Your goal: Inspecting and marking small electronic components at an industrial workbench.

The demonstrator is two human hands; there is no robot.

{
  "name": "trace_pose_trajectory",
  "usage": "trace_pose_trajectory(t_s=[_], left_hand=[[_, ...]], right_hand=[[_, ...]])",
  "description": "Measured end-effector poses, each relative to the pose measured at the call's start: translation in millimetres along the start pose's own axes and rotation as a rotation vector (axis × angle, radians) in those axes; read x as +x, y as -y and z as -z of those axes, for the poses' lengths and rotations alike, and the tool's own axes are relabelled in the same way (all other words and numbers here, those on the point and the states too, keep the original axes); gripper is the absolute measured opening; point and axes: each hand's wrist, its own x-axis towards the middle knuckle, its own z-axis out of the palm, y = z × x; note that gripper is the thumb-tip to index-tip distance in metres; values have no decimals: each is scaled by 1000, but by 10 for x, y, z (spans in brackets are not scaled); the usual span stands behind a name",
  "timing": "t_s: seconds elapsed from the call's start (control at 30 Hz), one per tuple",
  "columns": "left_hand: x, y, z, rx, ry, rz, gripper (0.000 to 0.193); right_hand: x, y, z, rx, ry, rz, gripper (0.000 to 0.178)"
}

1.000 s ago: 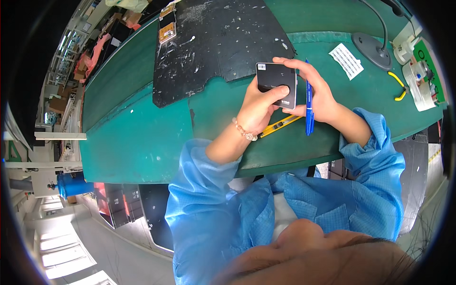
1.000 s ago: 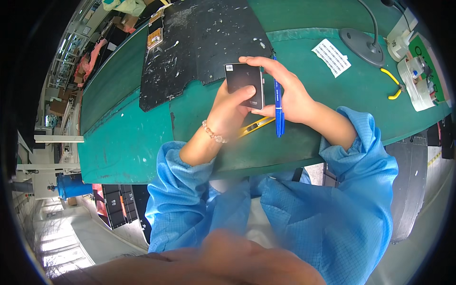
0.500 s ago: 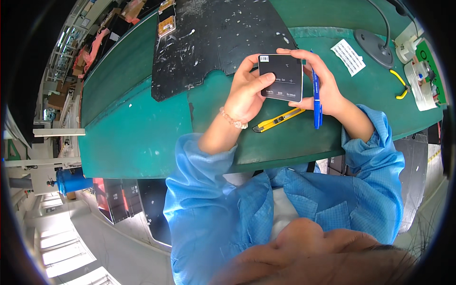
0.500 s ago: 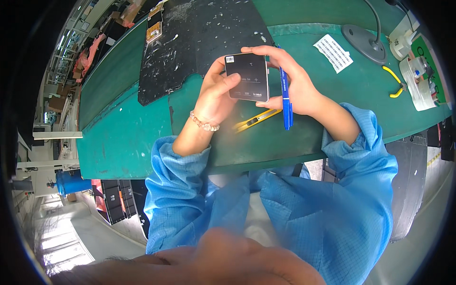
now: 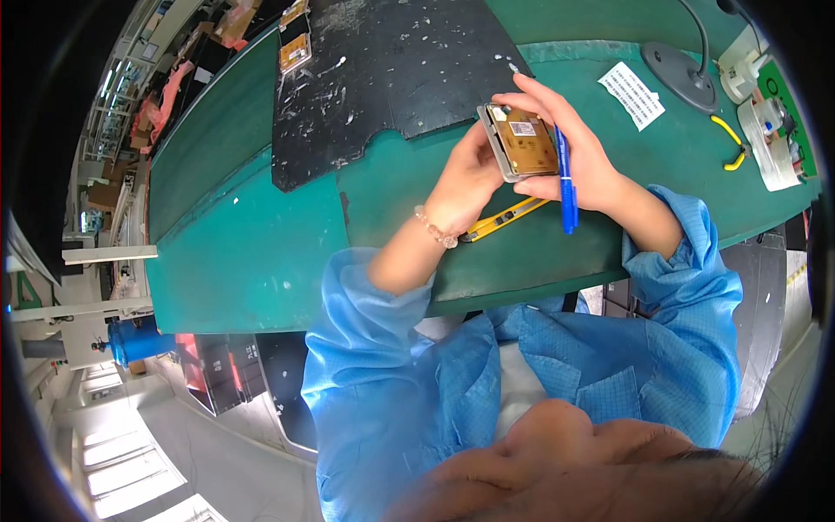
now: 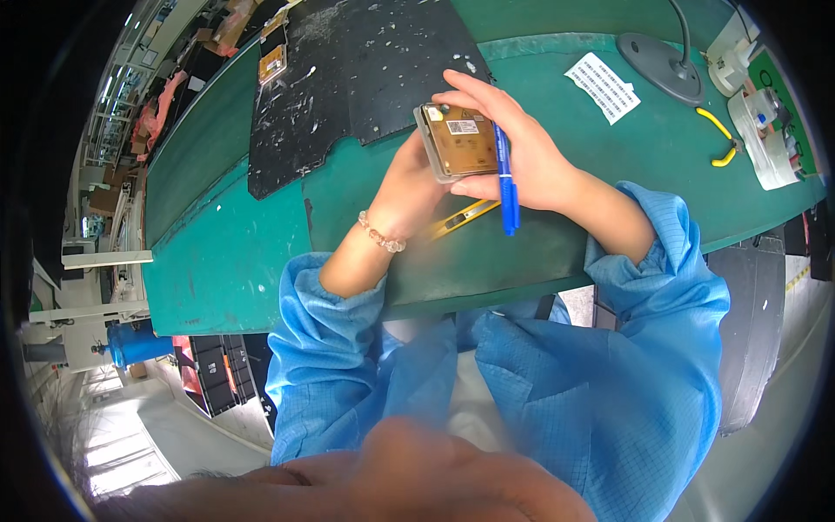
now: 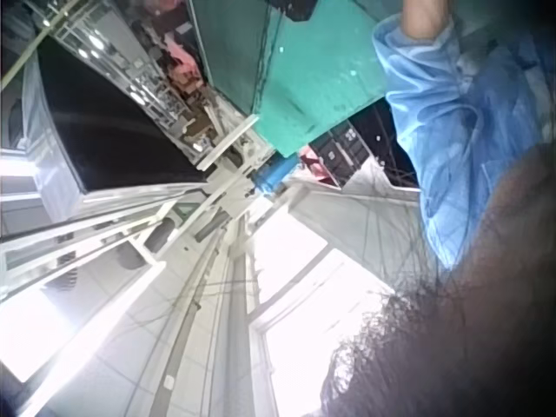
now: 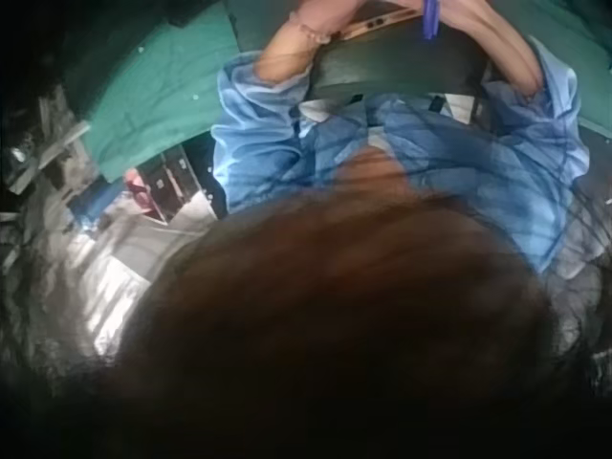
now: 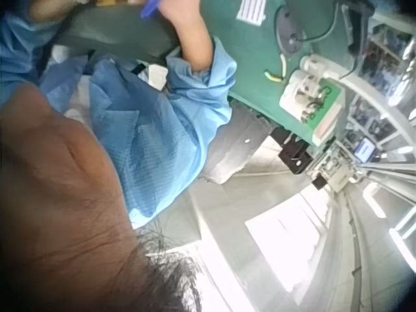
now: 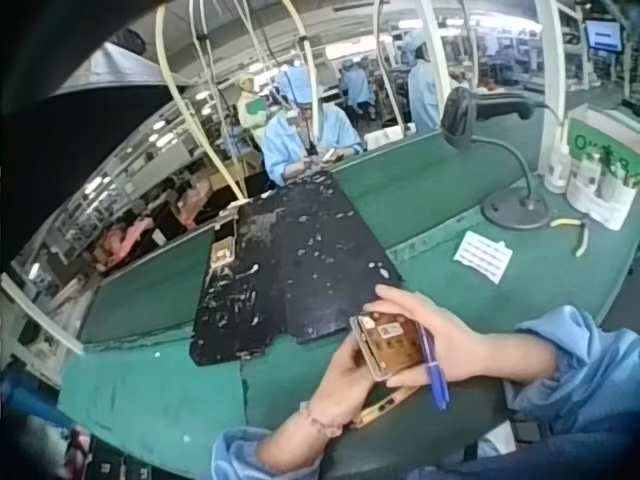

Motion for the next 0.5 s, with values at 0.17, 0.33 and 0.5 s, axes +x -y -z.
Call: trace_pose_trajectory(t_s=[0.17,0.33,0.5], left_hand=[[-1,-123,-4,-508,62,222,45],[-39,-52,-27,-194,-37,107,34],[-53,-70,-51,-182,-116,116,27]], right_hand=[[-14,22,34,-219,-100,16,103],[-2,26,5,-433,8,176,101],[-14,86,-13,-404,42,258,101]])
